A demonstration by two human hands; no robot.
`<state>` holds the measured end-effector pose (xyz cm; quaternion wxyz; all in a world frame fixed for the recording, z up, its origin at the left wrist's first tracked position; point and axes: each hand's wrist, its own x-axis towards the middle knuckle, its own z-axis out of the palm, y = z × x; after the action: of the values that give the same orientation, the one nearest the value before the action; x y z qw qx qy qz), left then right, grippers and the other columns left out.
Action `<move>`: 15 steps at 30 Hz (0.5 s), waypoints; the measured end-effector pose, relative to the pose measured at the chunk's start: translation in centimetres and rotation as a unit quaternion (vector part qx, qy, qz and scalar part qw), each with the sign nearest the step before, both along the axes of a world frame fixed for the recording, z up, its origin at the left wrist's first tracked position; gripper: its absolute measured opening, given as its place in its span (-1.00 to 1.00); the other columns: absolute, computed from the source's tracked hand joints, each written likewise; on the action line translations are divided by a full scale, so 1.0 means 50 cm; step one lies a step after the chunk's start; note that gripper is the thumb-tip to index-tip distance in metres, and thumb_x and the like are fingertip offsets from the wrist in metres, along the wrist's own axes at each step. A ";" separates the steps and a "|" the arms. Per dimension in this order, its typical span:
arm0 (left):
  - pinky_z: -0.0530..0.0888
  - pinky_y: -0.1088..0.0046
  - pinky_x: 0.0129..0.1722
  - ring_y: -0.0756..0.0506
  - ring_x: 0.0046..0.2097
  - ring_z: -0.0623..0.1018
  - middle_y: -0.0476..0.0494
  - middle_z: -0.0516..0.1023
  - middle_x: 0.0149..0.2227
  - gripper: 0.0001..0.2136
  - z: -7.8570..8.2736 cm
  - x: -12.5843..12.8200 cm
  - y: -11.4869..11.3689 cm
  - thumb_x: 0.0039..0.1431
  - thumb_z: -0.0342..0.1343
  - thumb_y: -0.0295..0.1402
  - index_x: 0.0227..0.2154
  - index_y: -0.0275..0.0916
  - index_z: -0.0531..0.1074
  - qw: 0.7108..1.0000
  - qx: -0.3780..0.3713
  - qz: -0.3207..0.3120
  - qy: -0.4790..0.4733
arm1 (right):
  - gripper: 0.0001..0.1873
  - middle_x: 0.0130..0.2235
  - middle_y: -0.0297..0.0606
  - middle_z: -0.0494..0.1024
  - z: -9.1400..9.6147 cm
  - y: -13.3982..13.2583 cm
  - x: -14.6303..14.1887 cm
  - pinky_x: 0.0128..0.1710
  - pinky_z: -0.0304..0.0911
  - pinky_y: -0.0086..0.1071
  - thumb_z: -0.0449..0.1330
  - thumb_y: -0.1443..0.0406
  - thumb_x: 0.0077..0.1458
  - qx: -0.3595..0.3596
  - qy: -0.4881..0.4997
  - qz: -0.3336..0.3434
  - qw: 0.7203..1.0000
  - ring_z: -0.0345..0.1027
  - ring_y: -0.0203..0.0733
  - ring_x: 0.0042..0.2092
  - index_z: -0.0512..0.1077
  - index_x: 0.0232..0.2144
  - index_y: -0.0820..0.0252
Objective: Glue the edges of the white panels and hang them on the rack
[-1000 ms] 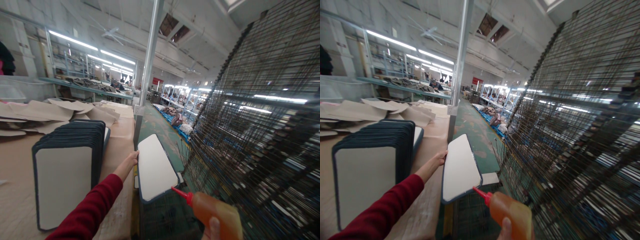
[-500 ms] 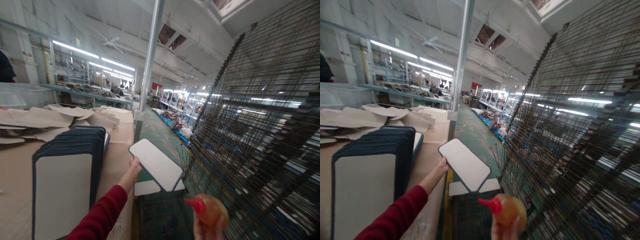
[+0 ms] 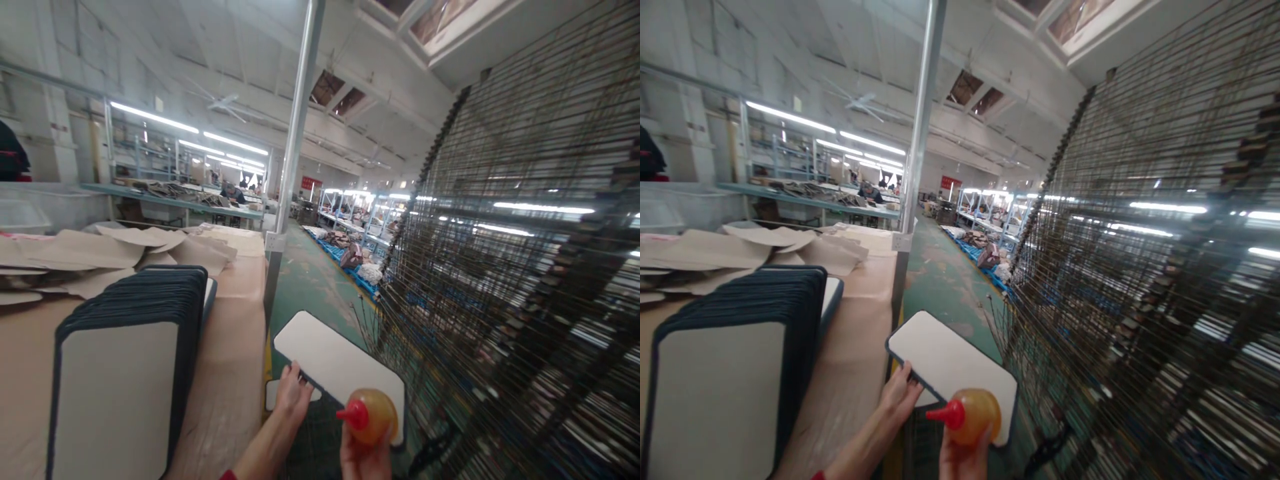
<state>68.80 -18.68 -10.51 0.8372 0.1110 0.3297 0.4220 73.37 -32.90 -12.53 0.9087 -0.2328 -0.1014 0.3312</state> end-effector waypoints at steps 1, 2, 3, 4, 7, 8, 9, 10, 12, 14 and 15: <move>0.45 0.52 -0.33 0.08 -0.46 0.47 0.01 0.43 -0.42 -0.84 -0.004 -0.002 -0.005 0.28 -0.18 -0.47 -0.40 -0.16 0.21 1.000 -0.005 -0.003 -0.009 | -0.70 -0.22 -0.25 0.57 0.001 0.000 0.006 -0.20 0.41 -0.27 0.30 0.09 -0.10 0.003 0.009 -0.006 1.000 0.45 -0.18 -0.16 0.51 -0.29 0.06; 0.45 0.52 -0.33 0.09 -0.46 0.47 0.01 0.44 -0.41 -0.83 -0.009 -0.007 -0.009 0.28 -0.18 -0.48 -0.41 -0.16 0.21 1.000 -0.005 -0.003 -0.011 | -0.68 -0.22 -0.25 0.57 0.001 0.000 0.011 -0.21 0.41 -0.26 0.30 0.08 -0.11 0.005 0.018 -0.012 1.000 0.45 -0.17 -0.16 0.51 -0.29 0.07; 0.45 0.52 -0.32 0.09 -0.45 0.48 -0.01 0.45 -0.39 -0.83 -0.014 -0.014 -0.012 0.28 -0.18 -0.48 -0.41 -0.17 0.22 1.000 0.001 -0.006 -0.011 | -0.67 -0.22 -0.26 0.57 0.000 0.001 0.015 -0.21 0.42 -0.26 0.30 0.07 -0.12 0.007 0.024 -0.018 1.000 0.45 -0.17 -0.16 0.50 -0.29 0.07; 0.45 0.51 -0.31 0.08 -0.43 0.49 -0.02 0.46 -0.36 -0.84 -0.020 -0.025 -0.016 0.28 -0.16 -0.48 -0.40 -0.18 0.23 1.000 0.012 -0.019 -0.008 | -0.66 -0.22 -0.27 0.57 -0.002 0.002 0.019 -0.20 0.42 -0.27 0.31 0.07 -0.13 0.009 0.029 -0.022 0.999 0.45 -0.18 -0.16 0.50 -0.28 0.07; 0.46 0.44 -0.28 -0.03 -0.31 0.55 -0.14 0.51 -0.24 -0.96 -0.029 -0.080 -0.024 0.19 0.03 -0.35 -0.33 -0.19 0.31 0.979 0.087 -0.185 -0.007 | -0.63 -0.21 -0.30 0.57 -0.010 0.004 0.030 -0.20 0.42 -0.34 0.31 0.05 -0.14 0.013 0.043 -0.025 0.999 0.45 -0.22 -0.16 0.50 -0.26 0.05; 0.46 0.42 -0.28 -0.08 -0.28 0.57 -0.19 0.52 -0.23 -0.86 -0.026 -0.102 -0.024 0.12 0.12 -0.30 -0.30 -0.21 0.34 0.952 0.125 -0.280 -0.009 | -0.63 -0.20 -0.32 0.57 -0.012 0.003 0.034 -0.22 0.41 -0.37 0.30 0.05 -0.13 0.014 0.054 -0.026 0.998 0.45 -0.23 -0.16 0.50 -0.26 0.04; 0.45 0.42 -0.29 -0.11 -0.27 0.57 -0.23 0.53 -0.23 -0.77 -0.020 -0.123 -0.021 0.04 0.19 -0.27 -0.26 -0.23 0.37 0.911 0.168 -0.376 -0.012 | -0.64 -0.21 -0.33 0.57 -0.014 0.001 0.037 -0.23 0.41 -0.40 0.29 0.04 -0.12 0.015 0.068 -0.028 0.997 0.45 -0.24 -0.17 0.50 -0.26 0.04; 0.44 0.44 -0.31 -0.12 -0.29 0.58 -0.25 0.54 -0.25 -0.71 -0.010 -0.139 -0.016 -0.01 0.23 -0.25 -0.24 -0.26 0.39 0.868 0.215 -0.448 -0.008 | -0.65 -0.21 -0.33 0.57 -0.015 -0.002 0.039 -0.25 0.41 -0.41 0.28 0.04 -0.11 0.015 0.080 -0.030 0.996 0.45 -0.25 -0.17 0.50 -0.27 0.04; 0.39 0.53 -0.40 -0.07 -0.37 0.56 -0.23 0.55 -0.35 -0.69 0.023 -0.149 0.002 -0.03 0.23 -0.23 -0.24 -0.29 0.42 0.812 0.322 -0.486 0.029 | -0.67 -0.22 -0.33 0.58 -0.014 -0.010 0.040 -0.25 0.41 -0.41 0.27 0.04 -0.09 0.011 0.087 -0.032 0.996 0.46 -0.26 -0.17 0.50 -0.28 0.05; 0.34 0.55 -0.47 -0.04 -0.43 0.53 -0.18 0.54 -0.42 -0.71 0.065 -0.124 0.030 0.00 0.19 -0.23 -0.23 -0.29 0.41 0.789 0.449 -0.405 0.108 | -0.66 -0.25 -0.30 0.58 -0.011 -0.017 0.036 -0.25 0.42 -0.37 0.28 0.04 -0.11 -0.002 0.064 -0.028 0.998 0.46 -0.23 -0.19 0.50 -0.30 0.07; 0.35 0.53 -0.45 -0.06 -0.41 0.53 -0.18 0.54 -0.40 -0.70 0.087 -0.100 0.046 0.02 0.15 -0.25 -0.20 -0.30 0.40 0.771 0.507 -0.350 0.162 | -0.65 -0.26 -0.29 0.58 -0.009 -0.020 0.033 -0.26 0.43 -0.35 0.30 0.04 -0.14 -0.010 0.052 -0.022 0.998 0.47 -0.22 -0.21 0.51 -0.31 0.09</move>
<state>63.81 -16.37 -6.19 0.6831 0.6940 0.1371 0.1813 75.01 -33.89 -12.98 0.9174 -0.2262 -0.0462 0.3241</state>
